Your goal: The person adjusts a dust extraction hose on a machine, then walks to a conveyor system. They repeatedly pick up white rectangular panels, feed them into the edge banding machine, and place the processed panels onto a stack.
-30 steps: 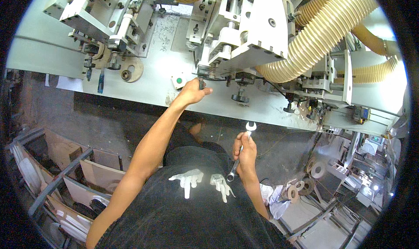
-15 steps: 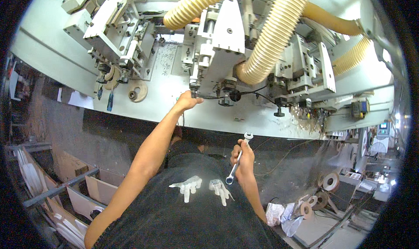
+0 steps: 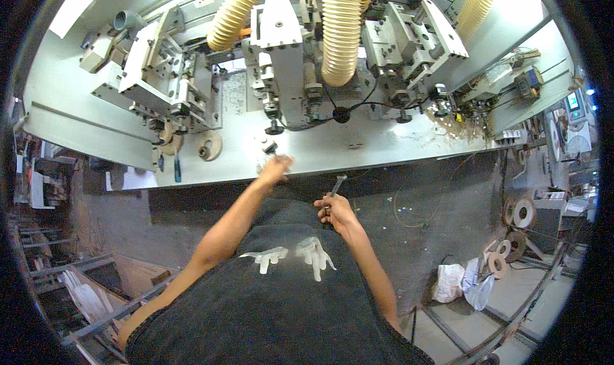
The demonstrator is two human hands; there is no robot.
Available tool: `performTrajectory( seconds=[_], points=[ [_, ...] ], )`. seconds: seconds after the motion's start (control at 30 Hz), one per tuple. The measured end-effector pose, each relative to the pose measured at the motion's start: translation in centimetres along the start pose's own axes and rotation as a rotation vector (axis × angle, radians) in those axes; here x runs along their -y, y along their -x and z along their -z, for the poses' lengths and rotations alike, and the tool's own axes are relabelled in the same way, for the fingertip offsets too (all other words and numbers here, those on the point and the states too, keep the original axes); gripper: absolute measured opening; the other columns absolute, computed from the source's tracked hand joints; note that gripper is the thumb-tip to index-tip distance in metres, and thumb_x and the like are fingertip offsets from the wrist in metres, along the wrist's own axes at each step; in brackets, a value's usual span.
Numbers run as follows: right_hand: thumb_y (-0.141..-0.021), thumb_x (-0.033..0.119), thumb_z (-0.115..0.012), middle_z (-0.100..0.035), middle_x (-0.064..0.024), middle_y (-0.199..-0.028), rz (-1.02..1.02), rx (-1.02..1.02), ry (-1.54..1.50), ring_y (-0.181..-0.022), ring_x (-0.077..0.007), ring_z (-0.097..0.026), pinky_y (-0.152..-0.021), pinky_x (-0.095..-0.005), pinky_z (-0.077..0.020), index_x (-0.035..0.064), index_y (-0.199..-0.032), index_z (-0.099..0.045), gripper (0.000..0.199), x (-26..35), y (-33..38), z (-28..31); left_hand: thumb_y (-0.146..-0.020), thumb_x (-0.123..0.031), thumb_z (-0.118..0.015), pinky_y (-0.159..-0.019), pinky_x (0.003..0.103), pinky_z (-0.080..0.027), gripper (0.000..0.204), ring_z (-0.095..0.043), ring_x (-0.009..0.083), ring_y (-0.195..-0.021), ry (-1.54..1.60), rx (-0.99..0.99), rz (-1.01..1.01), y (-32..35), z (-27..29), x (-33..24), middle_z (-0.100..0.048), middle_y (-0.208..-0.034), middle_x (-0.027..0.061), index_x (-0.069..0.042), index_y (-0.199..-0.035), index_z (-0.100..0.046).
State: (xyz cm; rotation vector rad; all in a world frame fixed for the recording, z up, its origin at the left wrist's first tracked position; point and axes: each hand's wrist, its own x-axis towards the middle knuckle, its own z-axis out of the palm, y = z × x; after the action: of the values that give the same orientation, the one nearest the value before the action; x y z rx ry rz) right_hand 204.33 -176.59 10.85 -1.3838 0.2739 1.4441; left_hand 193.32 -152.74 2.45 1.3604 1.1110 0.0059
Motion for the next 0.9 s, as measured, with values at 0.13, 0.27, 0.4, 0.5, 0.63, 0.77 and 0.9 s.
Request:
performTrajectory(
  seconds=[0.13, 0.27, 0.4, 0.5, 0.63, 0.77, 0.9],
  points=[
    [-0.107, 0.021, -0.047, -0.071, -0.0074, -0.086, 0.1, 0.281, 0.561, -0.058, -0.0111, -0.059, -0.045, -0.0222, -0.0433, 0.0009, -0.134, -0.054, 0.035, -0.4, -2.2, -8.1, -0.106, -0.038, -0.053, -0.094, 0.049, -0.053, 0.054, -0.065, 0.0331, -0.111, 0.259, 0.544, 0.256, 5.0, 2.4, -0.3, -0.066, -0.124, 0.0217, 0.003, -0.14, -0.055],
    [-0.106, 0.034, -0.055, -0.075, -0.0113, -0.099, 0.433, 0.145, 1.166, -0.071, -0.017, -0.068, -0.069, -0.0354, -0.0544, 0.0051, -0.151, -0.045, 0.055, -2.5, -3.3, -11.9, -0.11, -0.025, -0.043, -0.089, 0.05, -0.056, 0.035, -0.068, 0.0326, -0.105, 0.437, 0.307, 0.332, 2.5, 7.2, 2.1, -0.066, -0.12, 0.0173, 0.001, -0.132, -0.052],
    [-0.103, 0.041, -0.059, -0.076, -0.0168, -0.098, 0.419, -0.066, 1.016, -0.087, -0.0294, -0.074, -0.08, -0.0408, -0.0564, 0.0056, -0.149, -0.047, 0.058, -5.6, -1.8, -8.7, -0.107, -0.022, -0.051, -0.066, 0.048, -0.06, 0.023, -0.066, 0.026, -0.079, 0.5, 0.078, 0.437, -6.0, 13.6, 11.4, -0.061, -0.1, 0.0083, -0.008, -0.125, -0.051],
    [-0.102, 0.038, -0.062, -0.075, -0.0178, -0.105, 0.221, -0.328, 0.865, -0.082, -0.0264, -0.074, -0.077, -0.0393, -0.0565, 0.0051, -0.149, -0.048, 0.058, -7.9, 1.5, -3.6, -0.108, -0.027, -0.048, -0.07, 0.046, -0.059, 0.025, -0.062, 0.0236, -0.078, 0.557, 0.084, 0.559, -12.8, 19.2, 18.7, -0.064, -0.094, 0.0087, -0.009, -0.123, -0.056],
    [-0.1, 0.048, -0.056, -0.069, -0.0249, -0.123, 0.038, -0.718, 1.002, -0.116, -0.0443, -0.064, -0.096, -0.0516, -0.0511, 0.0069, -0.144, -0.052, 0.061, -15.4, 7.3, 1.6, -0.108, -0.025, -0.048, -0.091, 0.039, -0.056, 0.042, -0.061, 0.0232, -0.105, 0.8, 0.07, 0.438, -14.8, 20.0, 17.5, -0.063, -0.131, 0.0107, -0.013, -0.148, -0.041],
    [-0.101, 0.051, -0.058, -0.069, -0.0228, -0.127, 0.153, -0.88, 0.574, -0.12, -0.0405, -0.064, -0.102, -0.0472, -0.0494, 0.001, -0.14, -0.055, 0.063, -24.4, 8.8, 4.4, -0.106, -0.027, -0.055, -0.096, 0.043, -0.062, 0.048, -0.06, 0.039, -0.121, 0.896, -0.231, 0.591, -13.5, 18.5, 16.7, -0.051, -0.133, 0.0284, 0.005, -0.14, -0.042],
    [-0.101, 0.051, -0.058, -0.069, -0.0223, -0.127, 0.123, -0.859, 0.359, -0.12, -0.0383, -0.065, -0.102, -0.0451, -0.0492, -0.0005, -0.134, -0.061, 0.061, -27.4, 7.5, 6.9, -0.107, -0.036, -0.05, -0.09, 0.046, -0.062, 0.051, -0.068, 0.0353, -0.111, 0.839, -0.024, 0.712, -12.1, 19.7, 21.6, -0.068, -0.119, 0.0172, -0.001, -0.144, -0.044]
  ],
)
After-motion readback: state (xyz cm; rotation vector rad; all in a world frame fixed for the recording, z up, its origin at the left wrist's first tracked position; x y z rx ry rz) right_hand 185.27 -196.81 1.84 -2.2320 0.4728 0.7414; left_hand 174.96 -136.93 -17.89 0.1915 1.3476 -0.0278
